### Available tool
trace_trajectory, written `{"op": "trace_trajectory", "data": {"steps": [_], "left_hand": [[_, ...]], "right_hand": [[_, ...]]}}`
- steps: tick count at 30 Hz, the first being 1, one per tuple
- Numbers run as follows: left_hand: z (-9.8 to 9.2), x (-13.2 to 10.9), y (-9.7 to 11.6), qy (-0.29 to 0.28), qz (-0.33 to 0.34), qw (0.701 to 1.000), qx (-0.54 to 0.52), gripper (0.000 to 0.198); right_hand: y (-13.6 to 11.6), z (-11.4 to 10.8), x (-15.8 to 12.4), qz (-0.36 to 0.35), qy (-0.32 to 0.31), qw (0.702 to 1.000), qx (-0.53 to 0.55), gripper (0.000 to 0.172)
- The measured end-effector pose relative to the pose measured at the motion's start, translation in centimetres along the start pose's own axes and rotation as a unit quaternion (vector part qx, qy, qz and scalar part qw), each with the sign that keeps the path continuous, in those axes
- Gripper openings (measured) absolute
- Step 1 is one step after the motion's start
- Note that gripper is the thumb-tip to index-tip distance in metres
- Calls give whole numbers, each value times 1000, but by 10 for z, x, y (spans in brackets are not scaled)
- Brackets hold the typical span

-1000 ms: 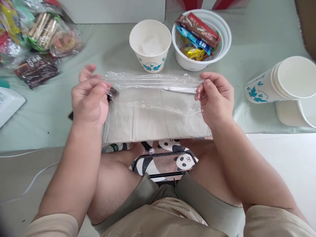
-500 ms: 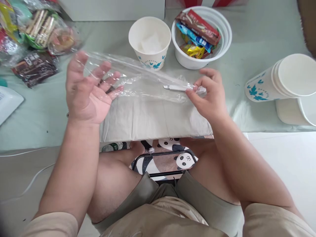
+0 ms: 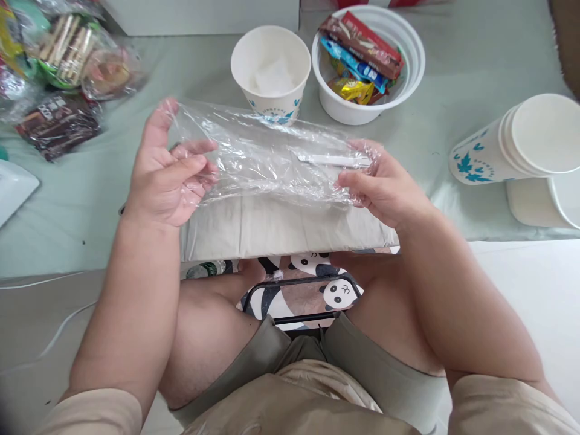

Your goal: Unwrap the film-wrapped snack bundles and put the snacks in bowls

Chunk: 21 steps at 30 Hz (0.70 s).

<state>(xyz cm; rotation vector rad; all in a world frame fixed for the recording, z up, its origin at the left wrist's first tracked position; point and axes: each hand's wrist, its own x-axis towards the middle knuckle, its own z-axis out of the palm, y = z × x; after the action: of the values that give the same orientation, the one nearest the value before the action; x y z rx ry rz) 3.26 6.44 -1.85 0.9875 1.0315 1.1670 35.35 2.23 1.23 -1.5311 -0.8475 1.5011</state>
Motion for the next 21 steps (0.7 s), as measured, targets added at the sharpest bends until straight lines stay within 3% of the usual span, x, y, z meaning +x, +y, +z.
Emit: {"op": "trace_trajectory", "data": {"steps": [3,8,10,13,14,16,19,21], "left_hand": [[0,-1,0,9,1,1000,7,72],[2,-3,2,55,-13,998,25,62],[1,-3,5,45,-45,998,15,65],[-1,-3,9,-34,-111,993,-14,67],[0,-4,11,-67,-129,989,-22,68],[4,-6,13,-124,-158,979,-27,70],[14,-12,15,-177,-190,965,-17,75],[17,-15,15,-199,-202,959,3,77]], "right_hand": [[-3,-7,-1,4,-23,1000,-2,60],[0,-20,5,-20,48,998,-22,43],[6,-25,10,-105,103,986,-74,27],[12,-28,18,-322,147,924,-142,15],[13,-27,20,-369,128,909,-146,16],[14,-17,20,-379,41,916,-127,25],[15,10,11,-268,-138,948,-105,58],[17,29,3,-168,-241,947,-130,70]]}}
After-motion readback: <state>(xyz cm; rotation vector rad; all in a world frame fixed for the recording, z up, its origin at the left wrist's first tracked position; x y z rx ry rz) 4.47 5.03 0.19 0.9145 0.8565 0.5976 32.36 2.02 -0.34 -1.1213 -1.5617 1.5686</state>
